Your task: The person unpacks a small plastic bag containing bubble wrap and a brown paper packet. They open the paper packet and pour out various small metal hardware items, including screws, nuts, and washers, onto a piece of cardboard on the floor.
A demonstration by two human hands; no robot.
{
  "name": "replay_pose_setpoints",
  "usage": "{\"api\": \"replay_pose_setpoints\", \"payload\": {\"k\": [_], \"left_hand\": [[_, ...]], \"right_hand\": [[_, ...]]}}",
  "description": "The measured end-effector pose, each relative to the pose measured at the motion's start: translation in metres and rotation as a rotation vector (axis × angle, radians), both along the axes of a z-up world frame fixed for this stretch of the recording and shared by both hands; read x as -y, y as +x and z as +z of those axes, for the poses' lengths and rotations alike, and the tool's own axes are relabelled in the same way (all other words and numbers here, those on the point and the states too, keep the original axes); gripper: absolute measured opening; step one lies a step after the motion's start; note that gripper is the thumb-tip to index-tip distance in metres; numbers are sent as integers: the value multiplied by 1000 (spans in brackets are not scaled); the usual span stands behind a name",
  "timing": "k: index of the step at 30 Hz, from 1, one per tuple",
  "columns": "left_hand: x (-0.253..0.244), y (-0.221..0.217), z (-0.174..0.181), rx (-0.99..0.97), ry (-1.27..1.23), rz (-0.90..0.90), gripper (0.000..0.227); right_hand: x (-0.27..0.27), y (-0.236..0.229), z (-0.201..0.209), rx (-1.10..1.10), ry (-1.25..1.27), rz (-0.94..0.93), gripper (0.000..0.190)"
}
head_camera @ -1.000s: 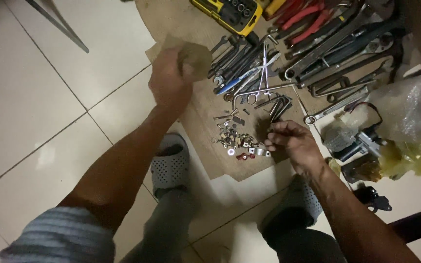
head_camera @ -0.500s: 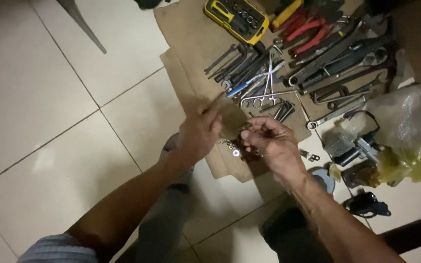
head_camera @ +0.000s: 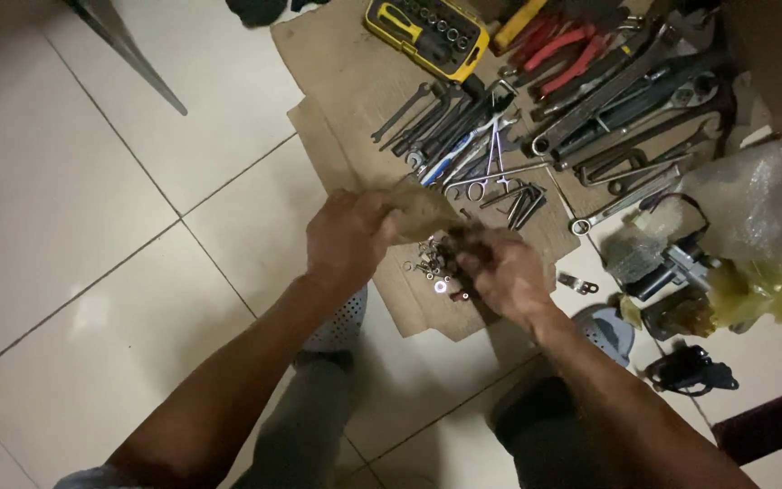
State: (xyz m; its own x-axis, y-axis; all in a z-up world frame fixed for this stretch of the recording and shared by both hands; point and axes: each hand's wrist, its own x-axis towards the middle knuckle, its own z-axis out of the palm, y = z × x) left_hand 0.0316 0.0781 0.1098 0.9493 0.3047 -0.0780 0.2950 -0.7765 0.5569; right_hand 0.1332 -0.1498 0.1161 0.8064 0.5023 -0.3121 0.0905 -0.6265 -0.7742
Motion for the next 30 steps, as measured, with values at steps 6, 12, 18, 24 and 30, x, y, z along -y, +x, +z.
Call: {"api": "replay_pose_setpoints", "payload": {"k": [6, 12, 18, 24, 30], "left_hand": [[-1, -2, 16, 17, 5, 63, 29], [-6, -9, 7, 280, -177, 125, 21], [-13, -12, -1, 416, -160, 97, 17], [-15, -7, 3, 433, -194, 86, 16], [-12, -4, 6, 500, -248, 87, 16]], "right_hand": [[14, -1, -37, 335, -232, 420, 31], [10, 4, -61, 111, -32, 334, 25], [1, 21, -79, 181, -213, 226, 31], [-1, 18, -92, 210, -402, 343, 32], [10, 15, -80, -4, -75, 160, 17]]}}
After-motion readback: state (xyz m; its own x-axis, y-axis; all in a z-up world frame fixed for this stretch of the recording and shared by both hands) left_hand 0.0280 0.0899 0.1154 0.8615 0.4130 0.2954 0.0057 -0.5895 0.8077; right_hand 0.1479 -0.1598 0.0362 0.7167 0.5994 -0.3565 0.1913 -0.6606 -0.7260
